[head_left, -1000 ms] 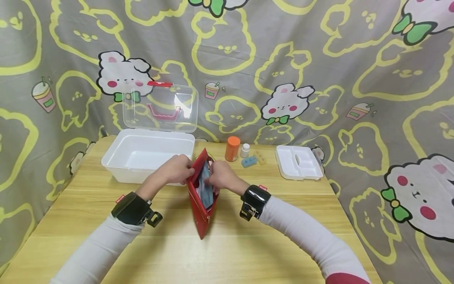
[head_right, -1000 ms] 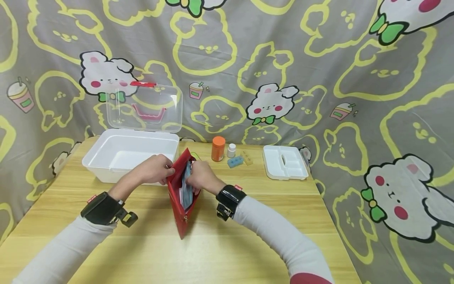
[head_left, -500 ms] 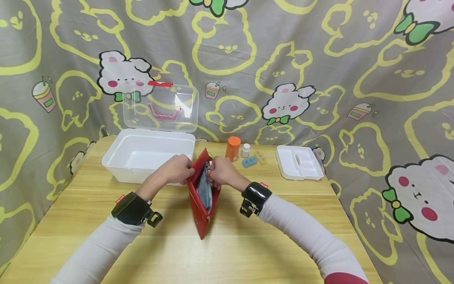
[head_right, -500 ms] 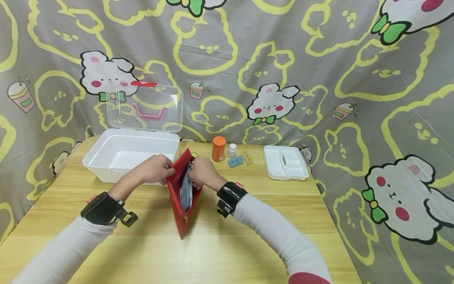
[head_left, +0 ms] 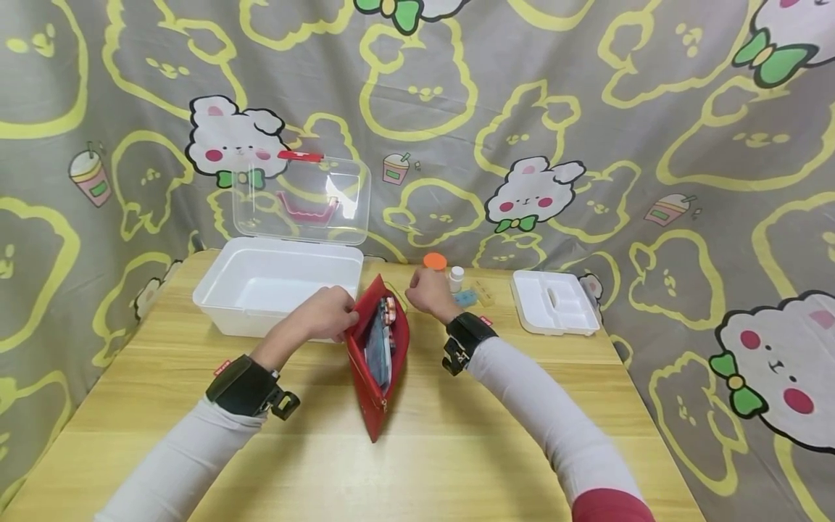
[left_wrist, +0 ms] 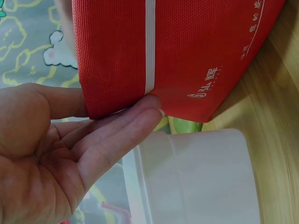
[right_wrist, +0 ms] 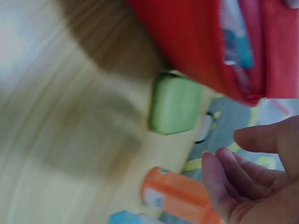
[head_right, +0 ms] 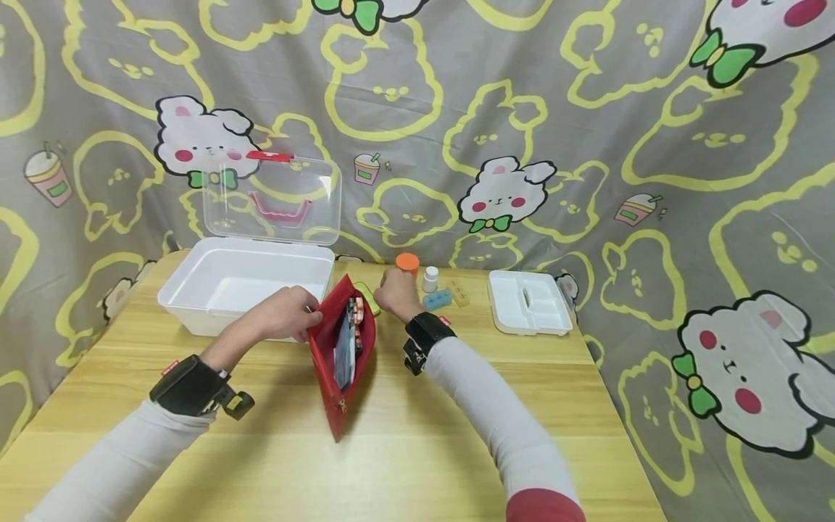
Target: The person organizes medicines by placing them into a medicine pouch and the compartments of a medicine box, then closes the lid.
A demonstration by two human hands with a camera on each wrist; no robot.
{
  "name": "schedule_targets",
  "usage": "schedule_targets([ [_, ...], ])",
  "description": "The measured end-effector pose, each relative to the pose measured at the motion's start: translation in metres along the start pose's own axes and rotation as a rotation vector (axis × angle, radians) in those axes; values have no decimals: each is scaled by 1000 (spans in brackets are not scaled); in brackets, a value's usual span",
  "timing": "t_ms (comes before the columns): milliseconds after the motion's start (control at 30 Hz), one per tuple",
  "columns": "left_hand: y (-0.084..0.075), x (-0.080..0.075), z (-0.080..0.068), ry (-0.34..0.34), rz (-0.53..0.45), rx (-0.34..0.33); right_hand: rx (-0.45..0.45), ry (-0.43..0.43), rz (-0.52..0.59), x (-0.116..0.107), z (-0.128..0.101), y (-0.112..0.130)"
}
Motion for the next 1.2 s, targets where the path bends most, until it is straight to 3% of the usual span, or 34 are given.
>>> schedule_targets([
  [300,1,0,0,-2,-18,5,149,10,15,37,13,-20],
  [500,2,-1,0,-4,-12,1,160,-10,95,55,19,-32],
  [667,3,-1,-1,-3,-16,-10,150,-23,83,67,21,-44],
  [767,4,-2,-2,-3,-15,-16,158,-2,71,68,20,-48],
  [967,2,-2,-1,0,-18,-12,213,119,99,62,13,-54],
  [1200,1,0,1,6,-25,-8,163,174,-78,53,2,-60],
])
Point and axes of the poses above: each hand's wrist, its own z-axis towards the middle knuckle, its own x-axis out of the palm, y = z × x, the point moved 9 cm from there along z, towards the middle knuckle, and after that the axes turned 6 degrees about x, right-handed, at the moved point
